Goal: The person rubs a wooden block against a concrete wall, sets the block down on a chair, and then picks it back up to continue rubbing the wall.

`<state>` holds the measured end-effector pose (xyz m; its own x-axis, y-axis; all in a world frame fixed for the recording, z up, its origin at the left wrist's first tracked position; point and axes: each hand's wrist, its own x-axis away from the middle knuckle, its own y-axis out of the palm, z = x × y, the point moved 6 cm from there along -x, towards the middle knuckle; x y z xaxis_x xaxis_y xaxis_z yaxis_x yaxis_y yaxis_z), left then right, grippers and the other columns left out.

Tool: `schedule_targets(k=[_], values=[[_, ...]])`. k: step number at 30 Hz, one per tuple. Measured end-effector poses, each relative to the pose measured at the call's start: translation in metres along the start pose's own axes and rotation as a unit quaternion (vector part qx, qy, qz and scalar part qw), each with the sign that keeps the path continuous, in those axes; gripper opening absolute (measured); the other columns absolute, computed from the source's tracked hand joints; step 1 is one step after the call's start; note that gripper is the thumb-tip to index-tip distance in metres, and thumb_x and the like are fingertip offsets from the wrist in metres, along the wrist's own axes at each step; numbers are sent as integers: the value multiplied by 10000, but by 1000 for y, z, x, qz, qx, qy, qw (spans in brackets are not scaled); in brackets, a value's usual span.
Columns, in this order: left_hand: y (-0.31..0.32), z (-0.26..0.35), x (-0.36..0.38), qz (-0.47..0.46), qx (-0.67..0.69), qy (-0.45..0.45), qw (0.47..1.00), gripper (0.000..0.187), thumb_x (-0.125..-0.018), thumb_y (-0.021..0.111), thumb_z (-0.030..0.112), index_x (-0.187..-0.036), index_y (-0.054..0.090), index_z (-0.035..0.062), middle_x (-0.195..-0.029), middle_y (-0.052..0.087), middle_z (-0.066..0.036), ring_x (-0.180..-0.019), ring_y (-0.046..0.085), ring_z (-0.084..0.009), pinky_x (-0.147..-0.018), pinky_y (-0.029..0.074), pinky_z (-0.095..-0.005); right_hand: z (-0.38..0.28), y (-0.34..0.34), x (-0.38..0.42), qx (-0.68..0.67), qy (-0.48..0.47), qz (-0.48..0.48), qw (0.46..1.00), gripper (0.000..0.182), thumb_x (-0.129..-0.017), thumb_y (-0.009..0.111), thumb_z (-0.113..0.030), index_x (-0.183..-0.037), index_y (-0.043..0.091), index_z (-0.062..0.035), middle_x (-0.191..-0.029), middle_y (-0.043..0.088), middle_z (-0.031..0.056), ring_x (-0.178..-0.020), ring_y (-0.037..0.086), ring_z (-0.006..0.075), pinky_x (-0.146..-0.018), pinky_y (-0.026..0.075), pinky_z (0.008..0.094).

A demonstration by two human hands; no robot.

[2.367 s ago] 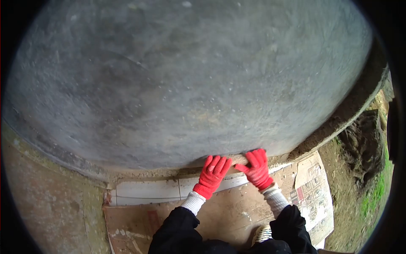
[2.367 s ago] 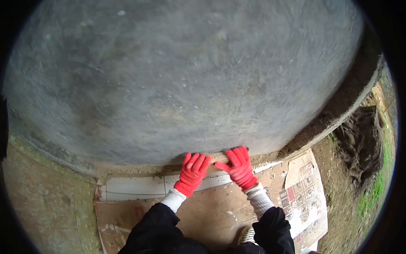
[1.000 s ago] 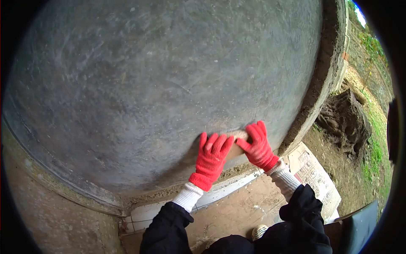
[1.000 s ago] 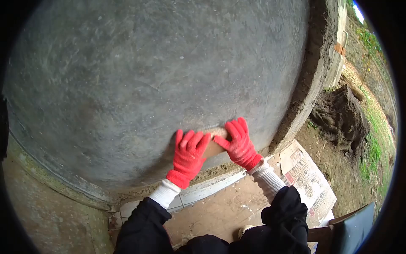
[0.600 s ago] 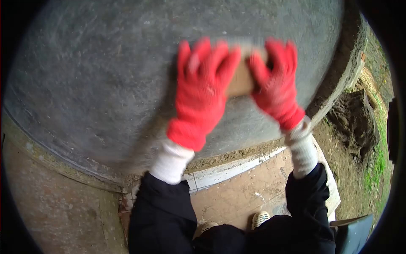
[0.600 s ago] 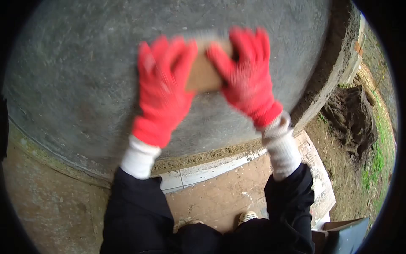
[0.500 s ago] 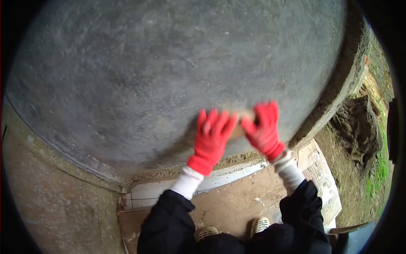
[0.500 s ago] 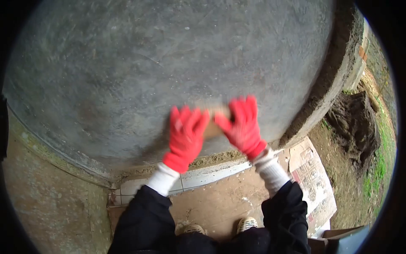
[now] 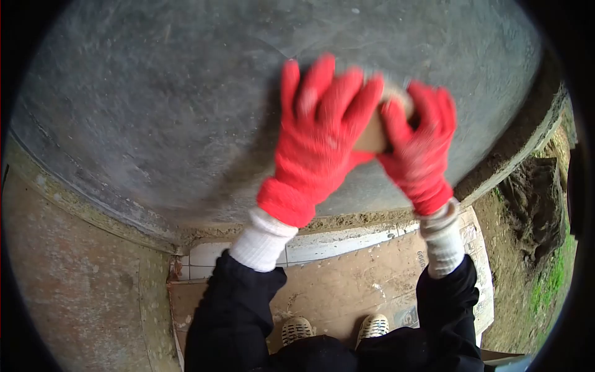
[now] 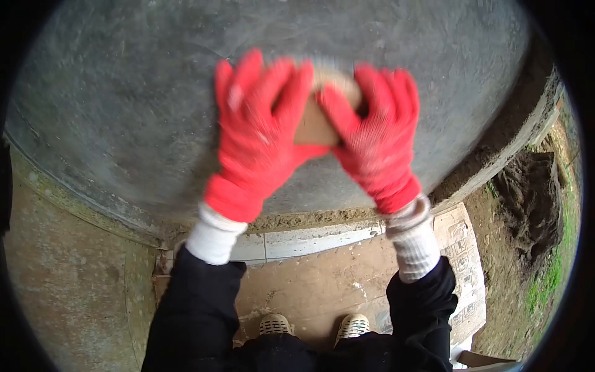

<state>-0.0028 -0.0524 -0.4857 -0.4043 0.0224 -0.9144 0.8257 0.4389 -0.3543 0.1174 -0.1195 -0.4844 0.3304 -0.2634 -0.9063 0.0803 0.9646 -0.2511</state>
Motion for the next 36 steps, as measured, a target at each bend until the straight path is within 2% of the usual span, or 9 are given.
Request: schedule_targets(k=[6,11,14,16,20,21,25,32,36], values=[[91,58,240,-189,34,-114,975,875,-551,886,269,-1347,537,169,-1344,441,-48,-1325,353,-305,-1130,253,-606,-48,60,197,-197,170,-161,952,443,-694,826,-314,-967,620,-32,-881,573,103,-831,550,308,-784,467,436],[51,57,159,-89,-69,-76,991,441,-806,695,139,-1240,642,199,-1326,499,0,-1281,439,-274,-1068,320,-619,-11,33,115,-178,148,-115,966,465,-696,817,-356,-985,625,-46,-891,580,107,-834,549,312,-813,440,441],[18,25,68,-62,-183,-39,980,347,-828,666,132,-1171,677,185,-1342,535,71,-1285,440,-267,-1023,313,-633,2,3,37,9,-21,2,1000,510,-619,815,-192,-1085,618,-132,-1107,554,162,-952,550,382,-794,453,494],[3,27,45,-38,-164,-55,984,345,-819,677,146,-1162,679,174,-1353,539,59,-1283,440,-268,-1036,276,-651,2,3,27,10,20,-7,1000,540,-596,785,-132,-1103,604,-182,-1204,509,179,-985,544,400,-790,456,517],[12,67,110,-141,-38,-119,982,343,-821,684,165,-1163,670,138,-1341,542,1,-1280,435,-271,-1090,253,-633,-21,33,114,-55,37,-36,997,457,-697,773,-223,-1089,552,-145,-1013,536,125,-833,536,342,-709,419,492],[18,78,137,-177,-6,-133,975,342,-824,682,169,-1163,667,120,-1332,544,-17,-1278,434,-275,-1104,252,-623,-22,45,154,-164,201,-77,963,430,-742,775,-320,-1022,561,-74,-908,548,107,-798,532,318,-726,421,466],[23,100,189,-233,94,-247,936,366,-830,687,176,-1179,647,73,-1326,543,-61,-1279,427,-295,-1112,277,-583,-58,74,230,-233,109,-219,941,559,-683,818,-410,-1011,588,-19,-868,571,116,-786,548,307,-763,466,438],[31,66,158,-160,-3,-154,975,439,-805,724,204,-1216,630,84,-1362,513,-73,-1319,353,-335,-1077,325,-576,-23,39,107,-129,127,-51,982,545,-703,816,-411,-1002,579,-22,-847,530,123,-760,503,334,-724,407,473],[67,96,221,-280,-54,-144,948,519,-845,675,285,-1315,567,96,-1442,420,-66,-1338,307,-346,-1087,295,-588,-38,56,183,-166,204,-65,963,559,-706,808,-443,-995,581,-22,-853,551,122,-765,531,330,-744,429,461]])
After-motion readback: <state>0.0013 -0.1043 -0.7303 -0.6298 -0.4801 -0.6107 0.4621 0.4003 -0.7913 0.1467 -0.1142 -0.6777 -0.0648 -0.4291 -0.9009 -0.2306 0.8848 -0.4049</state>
